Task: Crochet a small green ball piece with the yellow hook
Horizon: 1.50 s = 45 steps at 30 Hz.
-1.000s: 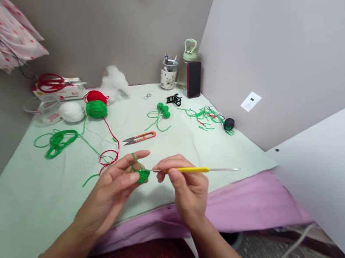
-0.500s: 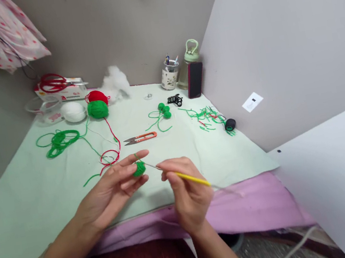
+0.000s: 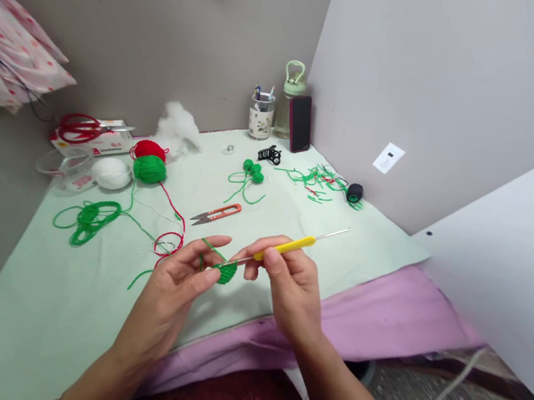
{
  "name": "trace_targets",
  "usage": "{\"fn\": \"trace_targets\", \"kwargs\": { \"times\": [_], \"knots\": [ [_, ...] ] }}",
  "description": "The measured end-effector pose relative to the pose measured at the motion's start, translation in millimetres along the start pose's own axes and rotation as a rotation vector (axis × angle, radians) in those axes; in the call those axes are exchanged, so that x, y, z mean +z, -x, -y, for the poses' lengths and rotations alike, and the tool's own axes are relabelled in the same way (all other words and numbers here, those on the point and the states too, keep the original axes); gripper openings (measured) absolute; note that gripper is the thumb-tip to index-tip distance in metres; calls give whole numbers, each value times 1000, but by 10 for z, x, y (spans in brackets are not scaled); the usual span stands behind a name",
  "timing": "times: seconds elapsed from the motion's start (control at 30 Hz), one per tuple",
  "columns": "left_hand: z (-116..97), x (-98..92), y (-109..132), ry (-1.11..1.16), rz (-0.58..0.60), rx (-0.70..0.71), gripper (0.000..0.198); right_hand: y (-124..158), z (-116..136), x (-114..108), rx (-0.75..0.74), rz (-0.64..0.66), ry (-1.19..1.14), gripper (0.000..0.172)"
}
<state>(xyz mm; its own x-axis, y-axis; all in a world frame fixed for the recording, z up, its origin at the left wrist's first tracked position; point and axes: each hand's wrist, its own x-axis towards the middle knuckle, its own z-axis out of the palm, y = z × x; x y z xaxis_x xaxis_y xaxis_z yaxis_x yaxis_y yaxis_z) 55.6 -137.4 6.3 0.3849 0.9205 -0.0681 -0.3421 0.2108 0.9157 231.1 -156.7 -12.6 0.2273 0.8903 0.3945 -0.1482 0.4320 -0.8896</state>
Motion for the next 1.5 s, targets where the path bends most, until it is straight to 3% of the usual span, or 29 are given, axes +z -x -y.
{"fn": "trace_targets", "kwargs": {
  "times": [0.17,0.4,0.47,0.57,0.67,0.77,0.83,0.9,1.0,1.1,1.2,1.3,1.4,1.5],
  "knots": [
    [-30,-14,17,-95,-16,37,32,54,72,-1,-98,30,140,23],
    [-1,52,22,-356,-177,220,34,131,32,-37,-511,176,593,32],
    [13,85,19,-250,-180,160,45,148,-53,-51,-646,183,727,37],
    [3,100,-1,96,-64,-80,59,166,-140,-55,-744,128,832,40],
    [-38,65,-37,280,-18,-218,52,142,-113,-29,-599,59,610,31],
    [-71,29,-64,296,-18,-175,44,78,-33,15,-337,-35,269,23],
    [-73,29,-67,267,23,-137,43,37,1,44,-231,-23,142,21],
    [-57,46,-59,202,44,-90,42,18,10,66,-207,31,133,19],
    [-12,80,-37,89,-14,-11,43,49,-12,77,-266,73,277,23],
    [22,102,-27,87,-83,17,47,120,-58,63,-491,67,571,35],
    [7,95,-43,223,-56,-124,47,147,-82,38,-669,55,713,42],
    [-34,69,-67,339,-12,-247,39,104,-53,25,-508,2,499,31],
    [-42,65,-66,298,-41,-164,36,54,-23,39,-250,-44,203,22],
    [-3,81,-42,150,-14,-50,41,47,-32,58,-178,25,155,17]
  ]
}}
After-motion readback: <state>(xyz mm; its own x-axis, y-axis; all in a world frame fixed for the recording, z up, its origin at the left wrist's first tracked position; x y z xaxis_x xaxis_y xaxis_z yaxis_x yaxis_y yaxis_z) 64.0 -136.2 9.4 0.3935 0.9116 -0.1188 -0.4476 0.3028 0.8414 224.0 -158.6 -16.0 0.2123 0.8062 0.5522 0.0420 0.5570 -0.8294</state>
